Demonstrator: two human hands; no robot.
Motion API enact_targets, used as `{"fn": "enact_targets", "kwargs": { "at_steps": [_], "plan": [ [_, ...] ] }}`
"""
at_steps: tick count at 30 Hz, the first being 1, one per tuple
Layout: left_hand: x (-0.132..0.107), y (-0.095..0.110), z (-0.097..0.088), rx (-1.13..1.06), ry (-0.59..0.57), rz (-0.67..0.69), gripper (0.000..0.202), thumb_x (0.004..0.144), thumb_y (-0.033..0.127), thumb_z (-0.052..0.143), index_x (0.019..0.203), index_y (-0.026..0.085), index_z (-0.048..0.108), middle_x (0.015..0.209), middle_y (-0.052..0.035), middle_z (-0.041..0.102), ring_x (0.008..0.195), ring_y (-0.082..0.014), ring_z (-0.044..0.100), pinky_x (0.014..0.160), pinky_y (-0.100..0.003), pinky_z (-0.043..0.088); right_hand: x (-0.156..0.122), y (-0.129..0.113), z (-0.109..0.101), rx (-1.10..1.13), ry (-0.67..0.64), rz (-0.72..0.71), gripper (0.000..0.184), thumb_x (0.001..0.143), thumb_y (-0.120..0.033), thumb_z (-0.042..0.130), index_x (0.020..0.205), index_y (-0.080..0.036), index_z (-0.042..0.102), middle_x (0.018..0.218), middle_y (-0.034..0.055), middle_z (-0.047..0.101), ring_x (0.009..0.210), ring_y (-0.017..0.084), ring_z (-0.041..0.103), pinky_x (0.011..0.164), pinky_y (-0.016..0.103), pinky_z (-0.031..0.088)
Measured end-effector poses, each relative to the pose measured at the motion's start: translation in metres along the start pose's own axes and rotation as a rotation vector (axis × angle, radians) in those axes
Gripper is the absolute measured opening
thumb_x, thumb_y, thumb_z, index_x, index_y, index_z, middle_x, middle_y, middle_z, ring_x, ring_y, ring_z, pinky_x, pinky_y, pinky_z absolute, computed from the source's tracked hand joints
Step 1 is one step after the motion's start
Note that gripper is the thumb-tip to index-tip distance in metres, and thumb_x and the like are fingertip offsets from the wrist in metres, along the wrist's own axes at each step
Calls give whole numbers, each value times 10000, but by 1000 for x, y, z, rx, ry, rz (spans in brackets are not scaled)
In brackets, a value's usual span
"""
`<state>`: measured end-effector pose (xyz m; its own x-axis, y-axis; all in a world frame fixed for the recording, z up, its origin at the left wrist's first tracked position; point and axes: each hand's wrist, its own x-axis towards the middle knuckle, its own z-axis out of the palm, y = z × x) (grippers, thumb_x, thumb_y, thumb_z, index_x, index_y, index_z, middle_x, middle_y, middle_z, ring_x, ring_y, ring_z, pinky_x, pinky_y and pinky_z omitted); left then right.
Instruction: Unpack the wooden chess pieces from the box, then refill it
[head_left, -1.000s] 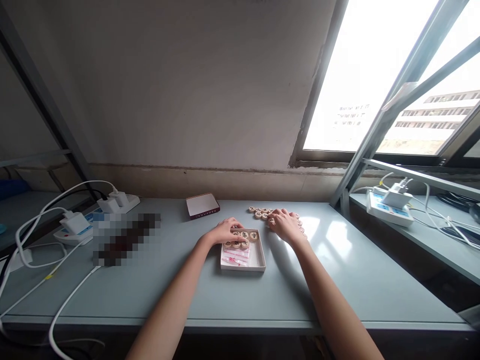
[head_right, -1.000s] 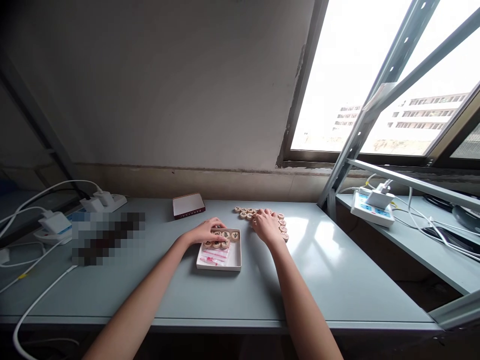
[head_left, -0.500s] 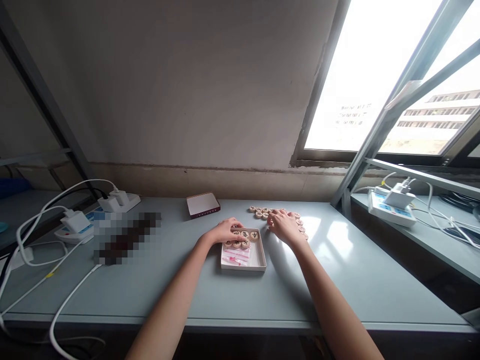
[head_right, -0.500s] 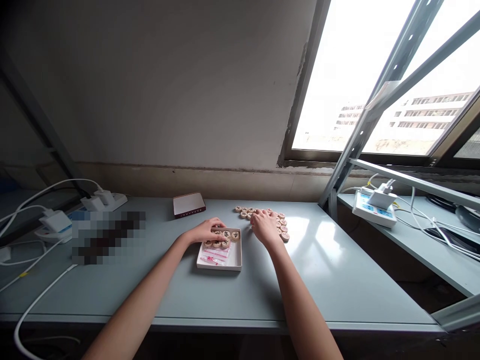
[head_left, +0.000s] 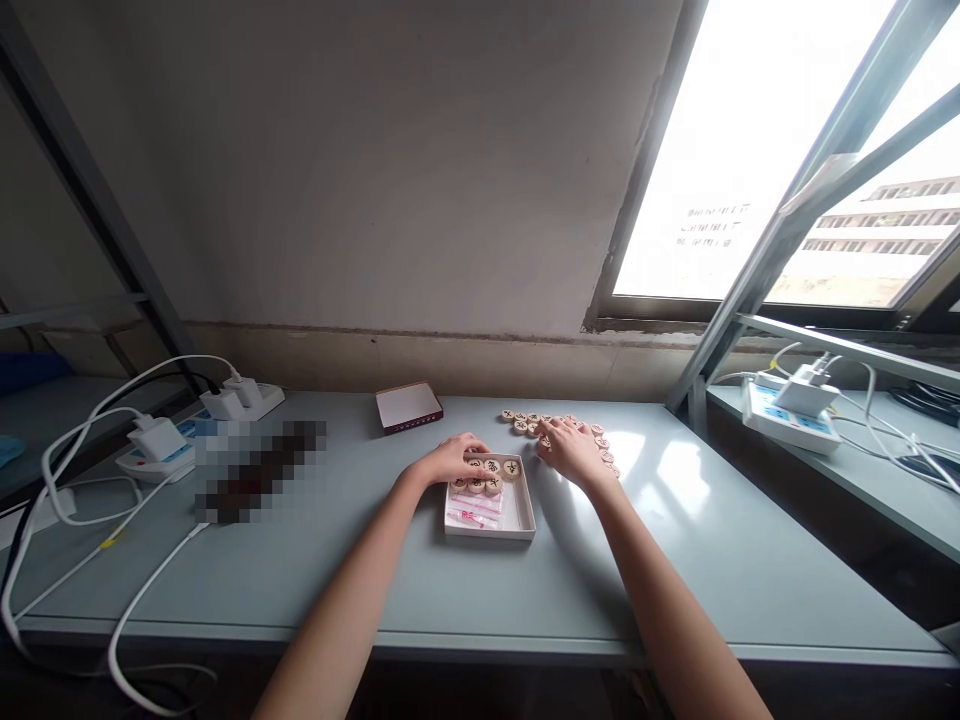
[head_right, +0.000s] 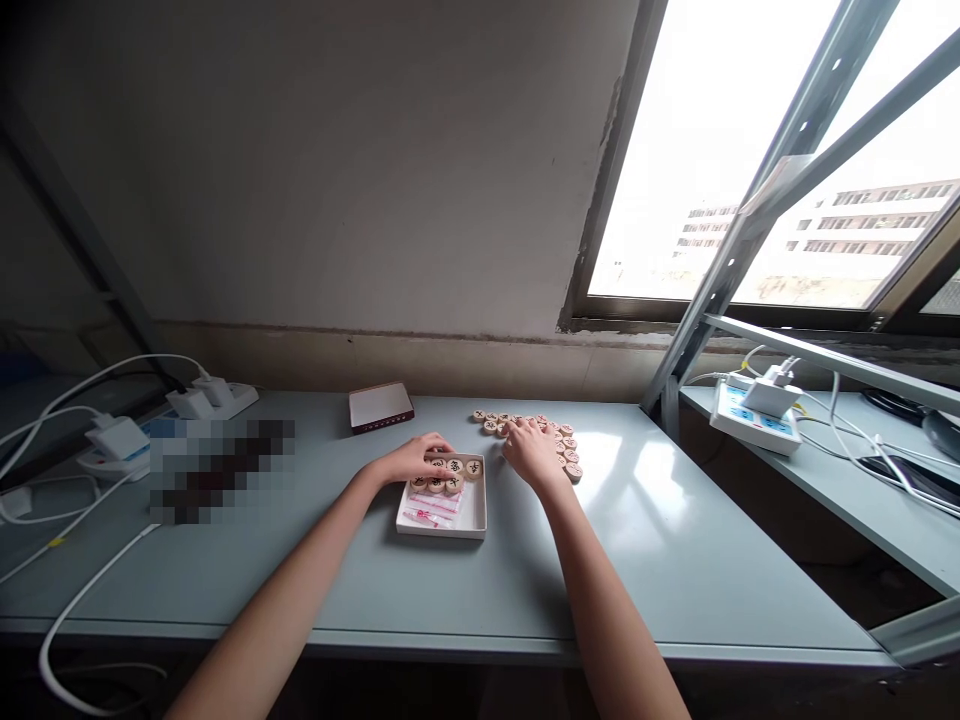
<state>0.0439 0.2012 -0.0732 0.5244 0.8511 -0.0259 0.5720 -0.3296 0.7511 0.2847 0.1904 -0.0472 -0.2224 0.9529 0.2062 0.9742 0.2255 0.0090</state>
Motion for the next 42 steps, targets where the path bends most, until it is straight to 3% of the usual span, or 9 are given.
{"fn": "enact_targets", "kwargs": {
  "at_steps": [4, 9, 11, 14, 16, 24, 38, 42],
  "plan": [
    [1, -1, 0, -12, -9, -2, 524, 598, 565, 697, 1003, 238, 635, 1098, -53, 523, 972, -210, 558, 827, -277, 462, 1, 1, -1, 2, 8, 32, 208, 838, -224, 475, 969, -199, 634, 1038, 98, 638, 980, 255, 536, 833, 377, 315],
    [-1, 0, 0, -2, -4, 3, 524, 600, 570, 692, 1007, 244, 631, 1096, -49, 521, 974, -211, 556, 815, -271, 461, -2, -4, -14, 149, 29, -26, 141, 811, -271, 526, 825, -233, 661, 874, 43, 674, 894, 233, 569, 802, 361, 349],
    [-2, 1, -1, 12, 0, 15, 512, 608, 569, 687, 998, 241, 635, 1093, -49, 526, 967, -209, 556, 817, -271, 456, -3, -6, -22, 325, -31, -90, 150, 800, -332, 548, 847, -246, 661, 888, 27, 669, 847, 209, 577, 740, 324, 386],
    [-3, 3, -2, 32, -4, 37, 493, 628, 575, 667, 987, 238, 639, 1084, -50, 536, 963, -213, 553, 809, -277, 452, -4, -9, -31, 611, -224, -254, 198, 778, -379, 576, 892, -240, 660, 931, 25, 658, 817, 177, 578, 665, 271, 415],
    [-3, 4, -2, 44, -6, 43, 495, 636, 578, 659, 995, 238, 637, 1086, -52, 540, 964, -216, 551, 805, -282, 450, -5, -12, -35, 696, -321, -333, 210, 759, -376, 598, 888, -225, 665, 915, 31, 653, 827, 175, 572, 668, 262, 421],
    [-4, 8, -3, 94, -3, 43, 474, 650, 566, 647, 990, 236, 633, 1074, -48, 544, 964, -216, 545, 796, -281, 447, -8, -18, -30, 598, -408, -386, 205, 666, -309, 686, 854, -231, 662, 904, 29, 608, 843, 188, 535, 702, 276, 400],
    [-2, 5, -2, 58, 1, 44, 465, 649, 533, 662, 992, 222, 635, 1082, -54, 549, 974, -218, 549, 797, -266, 453, -8, -19, -22, 512, -320, -412, 138, 723, -220, 624, 859, -238, 617, 866, -3, 614, 806, 156, 536, 660, 245, 396],
    [-5, 4, -7, 18, 20, 29, 390, 680, 502, 641, 958, 228, 656, 1048, -50, 561, 959, -209, 556, 770, -265, 460, -5, -15, -21, 440, -161, -357, 134, 819, -297, 537, 918, -242, 610, 958, 21, 609, 879, 171, 536, 737, 282, 416]
  ]
}}
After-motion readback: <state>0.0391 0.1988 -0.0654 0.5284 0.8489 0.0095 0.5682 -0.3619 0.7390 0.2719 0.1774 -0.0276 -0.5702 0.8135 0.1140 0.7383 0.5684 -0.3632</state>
